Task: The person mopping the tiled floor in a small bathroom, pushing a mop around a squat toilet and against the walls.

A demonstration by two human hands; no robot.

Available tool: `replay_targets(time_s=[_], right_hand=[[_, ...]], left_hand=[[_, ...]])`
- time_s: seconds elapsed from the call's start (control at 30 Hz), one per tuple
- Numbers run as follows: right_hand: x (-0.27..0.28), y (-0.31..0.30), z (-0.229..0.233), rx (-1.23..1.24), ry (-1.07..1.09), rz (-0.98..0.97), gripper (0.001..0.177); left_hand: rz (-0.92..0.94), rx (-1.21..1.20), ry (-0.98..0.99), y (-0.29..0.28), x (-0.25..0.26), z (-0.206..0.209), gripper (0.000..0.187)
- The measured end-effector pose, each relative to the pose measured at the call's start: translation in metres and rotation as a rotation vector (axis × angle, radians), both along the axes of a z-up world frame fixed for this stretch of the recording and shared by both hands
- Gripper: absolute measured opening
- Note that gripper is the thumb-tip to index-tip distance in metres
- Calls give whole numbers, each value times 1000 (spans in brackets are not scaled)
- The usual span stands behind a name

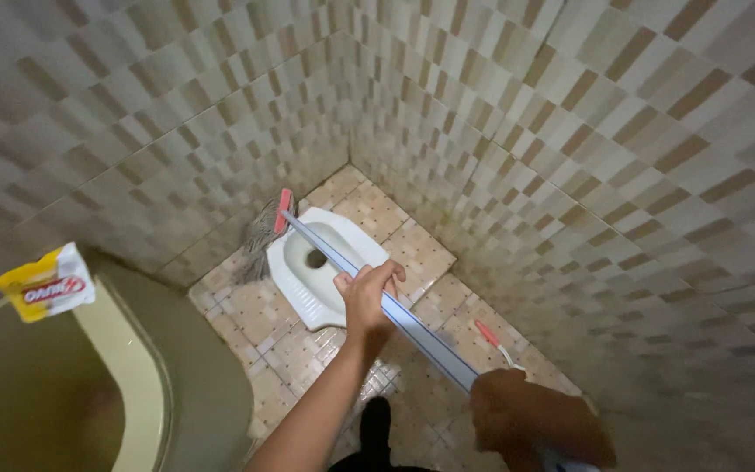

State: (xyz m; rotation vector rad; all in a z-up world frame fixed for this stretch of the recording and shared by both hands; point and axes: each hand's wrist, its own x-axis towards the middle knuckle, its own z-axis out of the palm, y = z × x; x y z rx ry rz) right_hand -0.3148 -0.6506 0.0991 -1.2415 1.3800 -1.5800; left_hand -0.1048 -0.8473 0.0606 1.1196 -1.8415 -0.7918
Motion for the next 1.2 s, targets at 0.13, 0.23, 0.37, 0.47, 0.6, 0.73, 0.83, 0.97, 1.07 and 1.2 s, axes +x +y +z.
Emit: replay_targets(time_s=[0.13, 0.23, 0.37, 0.47, 0.6, 0.73, 0.83, 0.97, 1.07, 1.2], right_hand=[[3, 11, 0, -19, -6, -53, 23], [-2, 30, -9, 2, 0, -86, 25], [-28, 85, -30, 56, 1, -128, 28], [-64, 144, -42, 67, 32, -105, 30], [-116, 223, -40, 40, 106, 23, 33], [-119, 264, -45, -49, 131, 47, 36], [-98, 263, -63, 32, -14, -99, 43], [-47, 224, -75, -116, -156, -249, 29], [21, 197, -69, -91, -323, -778, 16], [23, 206, -23, 118, -177, -805, 19]], left_hand=[[-146, 19, 43, -12, -20, 0, 9], [-291, -22, 47, -23, -42, -23, 10], [-561, -130, 92, -18, -90, -70, 9], [-755, -116, 38, 24, -125, -90, 13], [-875, -138, 208, 86, -151, -92, 10], [-964, -151, -13, 117, -175, -104, 17], [-1015, -127, -185, 121, -186, -126, 18], [-1128, -43, -151, 101, -175, -162, 48], [-1059, -140, -317, 95, -171, -182, 20], [-1002, -209, -211, 116, -170, -168, 11]])
